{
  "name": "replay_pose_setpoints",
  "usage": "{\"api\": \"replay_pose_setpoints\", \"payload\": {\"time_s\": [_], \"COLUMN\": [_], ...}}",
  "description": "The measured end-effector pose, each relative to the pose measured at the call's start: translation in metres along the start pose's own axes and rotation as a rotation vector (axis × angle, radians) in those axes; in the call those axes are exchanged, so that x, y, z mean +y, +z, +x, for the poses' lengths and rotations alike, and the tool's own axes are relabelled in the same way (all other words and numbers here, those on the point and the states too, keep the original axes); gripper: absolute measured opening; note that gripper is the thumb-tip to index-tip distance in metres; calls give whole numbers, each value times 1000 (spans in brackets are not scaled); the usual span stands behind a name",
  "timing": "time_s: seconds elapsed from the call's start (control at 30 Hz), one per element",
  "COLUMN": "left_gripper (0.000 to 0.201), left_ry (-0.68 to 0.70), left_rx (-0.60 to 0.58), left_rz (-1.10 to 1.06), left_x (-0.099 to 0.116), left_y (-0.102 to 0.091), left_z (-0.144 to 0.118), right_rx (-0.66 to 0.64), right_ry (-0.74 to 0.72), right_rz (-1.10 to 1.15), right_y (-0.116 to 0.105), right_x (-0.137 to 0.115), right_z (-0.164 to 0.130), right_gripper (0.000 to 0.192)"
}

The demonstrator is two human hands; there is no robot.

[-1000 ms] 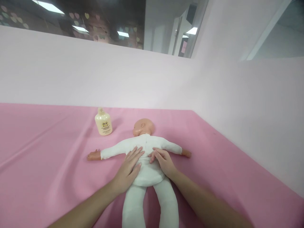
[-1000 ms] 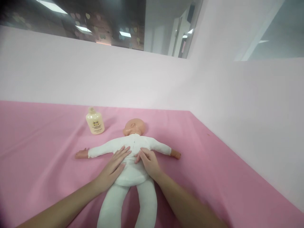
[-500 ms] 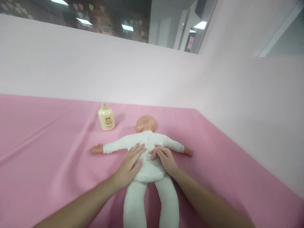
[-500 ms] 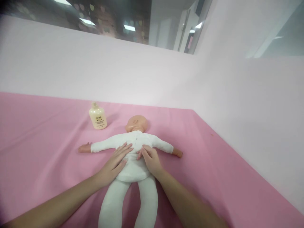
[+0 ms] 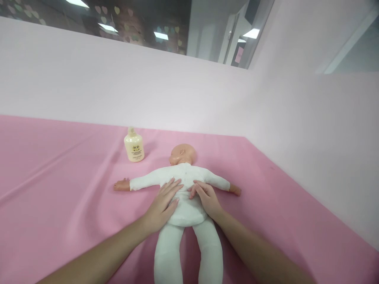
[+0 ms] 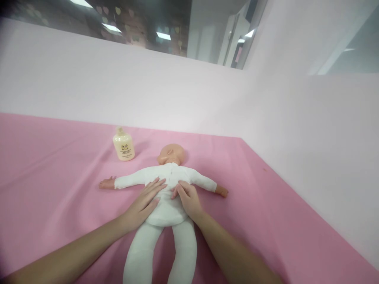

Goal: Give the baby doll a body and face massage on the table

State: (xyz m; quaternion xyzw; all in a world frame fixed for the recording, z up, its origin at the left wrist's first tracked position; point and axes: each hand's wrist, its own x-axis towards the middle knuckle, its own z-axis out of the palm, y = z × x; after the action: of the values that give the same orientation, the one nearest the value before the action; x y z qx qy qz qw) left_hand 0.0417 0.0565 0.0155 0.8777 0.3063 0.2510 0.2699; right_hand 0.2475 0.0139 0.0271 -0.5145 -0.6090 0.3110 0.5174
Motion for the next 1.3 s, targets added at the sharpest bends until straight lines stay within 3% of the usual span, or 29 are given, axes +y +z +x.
{"api": "replay_pose_setpoints", "payload": {"time_s": [0.97, 1.1, 1.17, 1.3], "left_gripper": [46, 45, 44, 43], "left_ry": [-10, 128, 277, 431], "left_rx": [-33, -59, -104, -112], "left_rz": [9, 90, 123, 99], "left_x": [2, 7, 13, 24], "left_y": [-2, -6, -10, -15], "left_z": [0, -2, -2, 0], "right_rx": [-5, -82, -201, -374], "right_ry": [-11, -185, -313, -295], "right_rz": [-24, -187, -359, -588], "right_y": [-1, -3, -4, -5], "right_x": [2, -5, -11, -21], "right_z": [-1, -4, -5, -4], "right_gripper": [49, 31, 40, 45]}}
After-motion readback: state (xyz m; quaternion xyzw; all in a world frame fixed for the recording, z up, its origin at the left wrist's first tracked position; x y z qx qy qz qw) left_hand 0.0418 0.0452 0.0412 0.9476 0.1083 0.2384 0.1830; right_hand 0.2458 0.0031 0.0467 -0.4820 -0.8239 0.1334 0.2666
